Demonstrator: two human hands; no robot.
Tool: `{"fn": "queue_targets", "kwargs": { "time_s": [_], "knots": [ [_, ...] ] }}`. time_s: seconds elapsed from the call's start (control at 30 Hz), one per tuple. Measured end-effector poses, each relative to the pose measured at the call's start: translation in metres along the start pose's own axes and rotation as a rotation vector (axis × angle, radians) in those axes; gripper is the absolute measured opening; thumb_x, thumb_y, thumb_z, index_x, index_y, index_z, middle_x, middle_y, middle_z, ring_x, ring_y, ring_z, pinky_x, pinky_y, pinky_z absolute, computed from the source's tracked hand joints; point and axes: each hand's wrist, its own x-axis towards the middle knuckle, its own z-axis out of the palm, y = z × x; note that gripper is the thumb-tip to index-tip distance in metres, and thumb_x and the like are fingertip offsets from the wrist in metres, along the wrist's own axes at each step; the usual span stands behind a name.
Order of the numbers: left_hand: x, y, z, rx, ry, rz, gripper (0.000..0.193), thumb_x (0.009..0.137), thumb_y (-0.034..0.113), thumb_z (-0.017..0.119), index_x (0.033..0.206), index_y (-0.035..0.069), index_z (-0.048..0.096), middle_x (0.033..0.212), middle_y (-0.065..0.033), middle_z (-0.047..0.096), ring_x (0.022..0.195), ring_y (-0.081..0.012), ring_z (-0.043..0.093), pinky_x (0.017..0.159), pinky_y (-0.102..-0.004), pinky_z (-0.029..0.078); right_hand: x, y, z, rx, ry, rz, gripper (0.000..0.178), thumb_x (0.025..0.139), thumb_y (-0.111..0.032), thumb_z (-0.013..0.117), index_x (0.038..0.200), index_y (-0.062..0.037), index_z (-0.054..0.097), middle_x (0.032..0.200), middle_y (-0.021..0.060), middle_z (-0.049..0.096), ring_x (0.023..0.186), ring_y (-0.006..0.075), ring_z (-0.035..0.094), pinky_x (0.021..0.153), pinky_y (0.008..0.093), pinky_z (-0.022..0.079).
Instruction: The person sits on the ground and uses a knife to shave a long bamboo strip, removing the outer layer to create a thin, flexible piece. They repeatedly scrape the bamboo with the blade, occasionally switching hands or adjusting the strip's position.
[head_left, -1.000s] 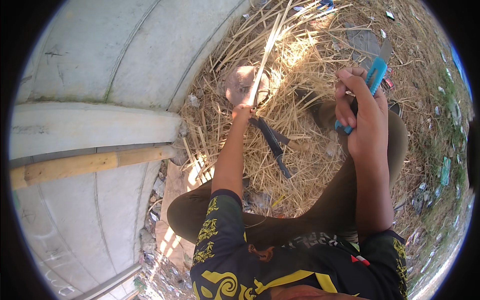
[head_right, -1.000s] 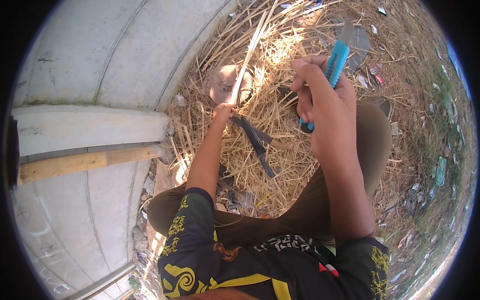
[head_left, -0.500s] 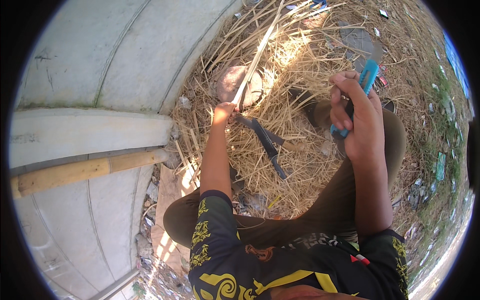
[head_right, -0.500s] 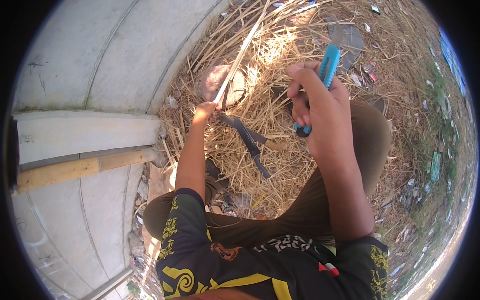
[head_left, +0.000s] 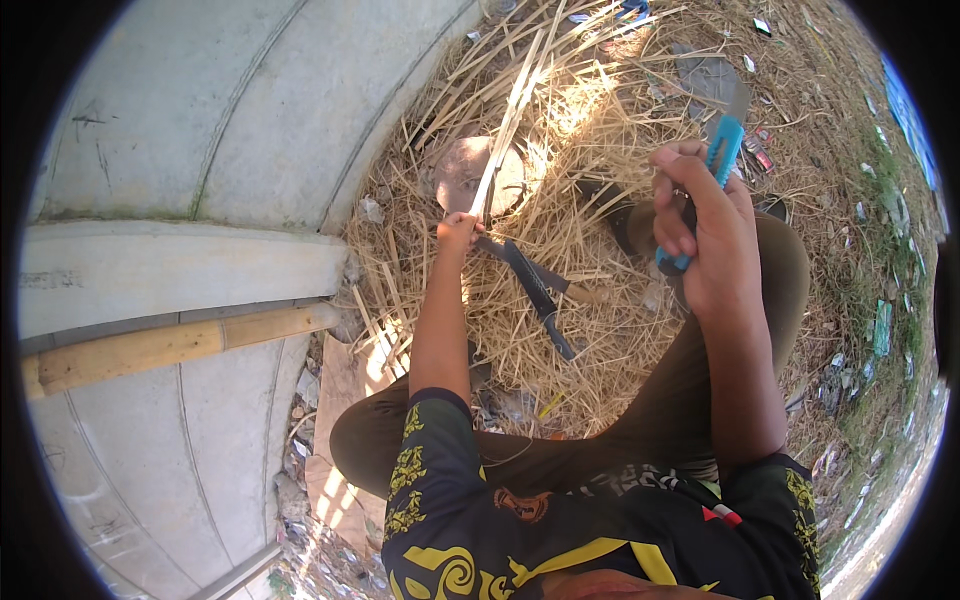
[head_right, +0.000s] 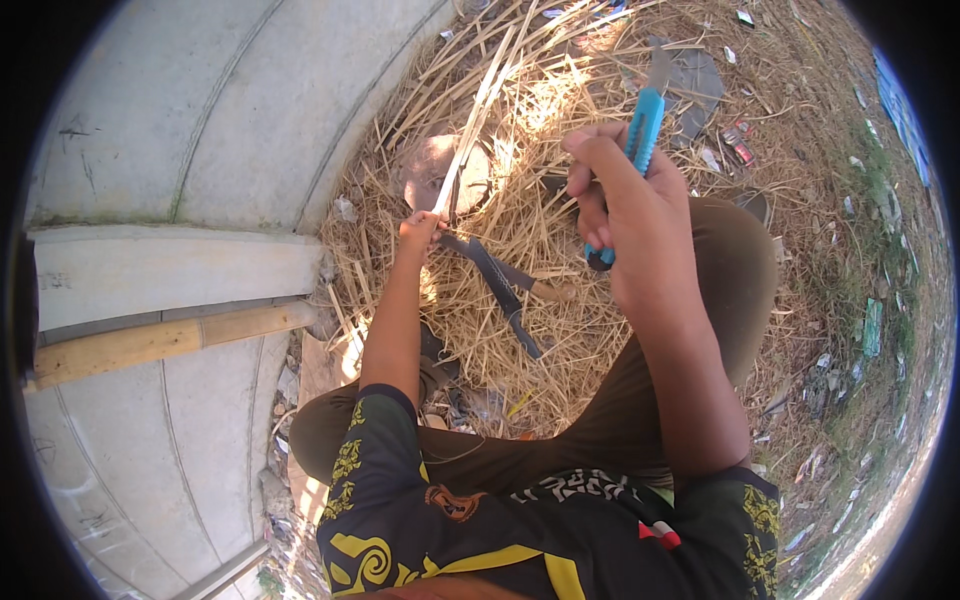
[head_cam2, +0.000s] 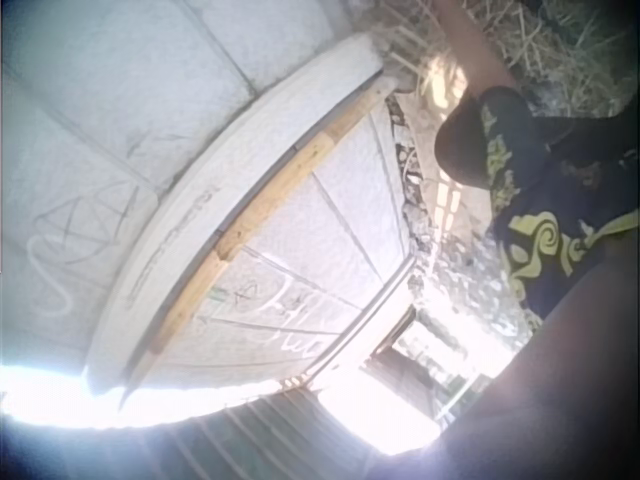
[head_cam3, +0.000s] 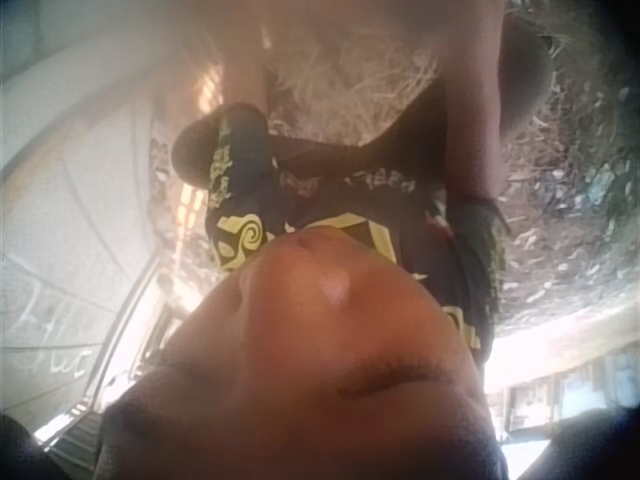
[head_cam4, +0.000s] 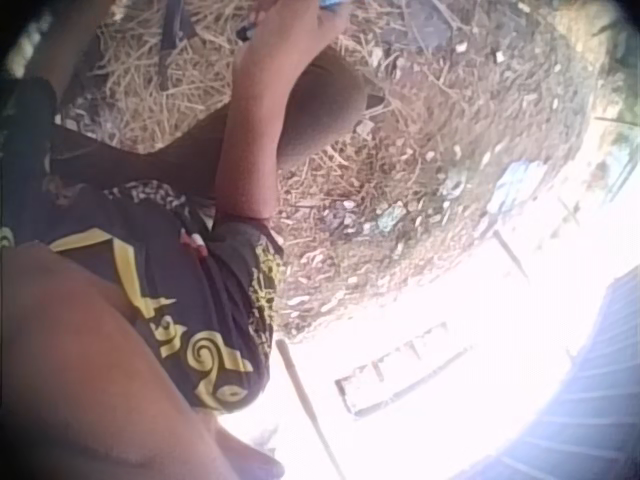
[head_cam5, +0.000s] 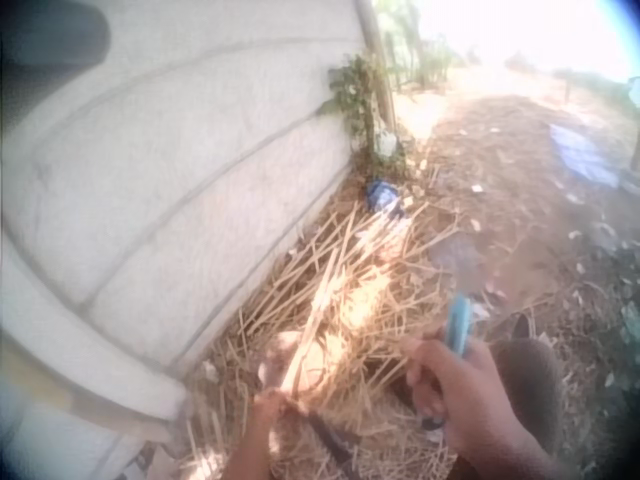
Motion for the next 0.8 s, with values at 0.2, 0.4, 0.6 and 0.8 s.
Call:
{"fn": "queue_targets", "kwargs": {
  "time_s": [0.2,0.4,0.6,0.8],
  "knots": [
    [-0.053,0.016,0.017,-0.069,-0.005,0.205,0.016,0.099,0.018,0.065,0.095,0.002,0.066,0.078,-0.0053,0.067,0.051,-0.0050,0.047,0.043,-0.0214,0.033,0.015,0.018,0.000,-0.197,0.038,-0.058,0.017,0.093,-0.019,0.069,0.099,-0.0051,0.061,0.066,0.0009,0.056,0.043,0.0043,0.035,0.041,0.0215,0.028],
    [-0.138,0.096,0.055,-0.359,-0.040,0.464,0.019,0.101,0.020,0.066,0.099,0.001,0.065,0.076,-0.0038,0.065,0.053,-0.0049,0.046,0.045,-0.0197,0.033,0.018,0.013,0.000,-0.118,0.067,-0.188,0.015,0.091,-0.018,0.071,0.088,-0.0064,0.062,0.063,0.0009,0.055,0.042,0.0058,0.037,0.041,0.0239,0.030],
    [-0.270,0.196,0.022,-0.430,0.072,0.810,0.021,0.103,0.024,0.064,0.103,0.006,0.054,0.075,-0.0019,0.057,0.057,-0.0063,0.046,0.045,-0.0229,0.033,0.004,-0.017,-0.009,0.052,-0.019,-0.293,0.016,0.088,-0.017,0.072,0.084,-0.0031,0.064,0.064,0.0047,0.058,0.044,0.0071,0.039,0.041,0.0250,0.031],
    [-0.381,0.212,0.017,-0.507,0.168,0.992,0.024,0.108,0.031,0.053,0.102,0.008,0.049,0.068,0.0010,0.040,0.051,-0.0054,0.032,0.044,-0.0223,0.025,-0.005,-0.020,-0.002,-0.035,-0.172,-0.282,0.015,0.090,-0.018,0.071,0.089,-0.0032,0.069,0.067,0.0032,0.059,0.045,0.0067,0.036,0.044,0.0248,0.032]
  ]
}}
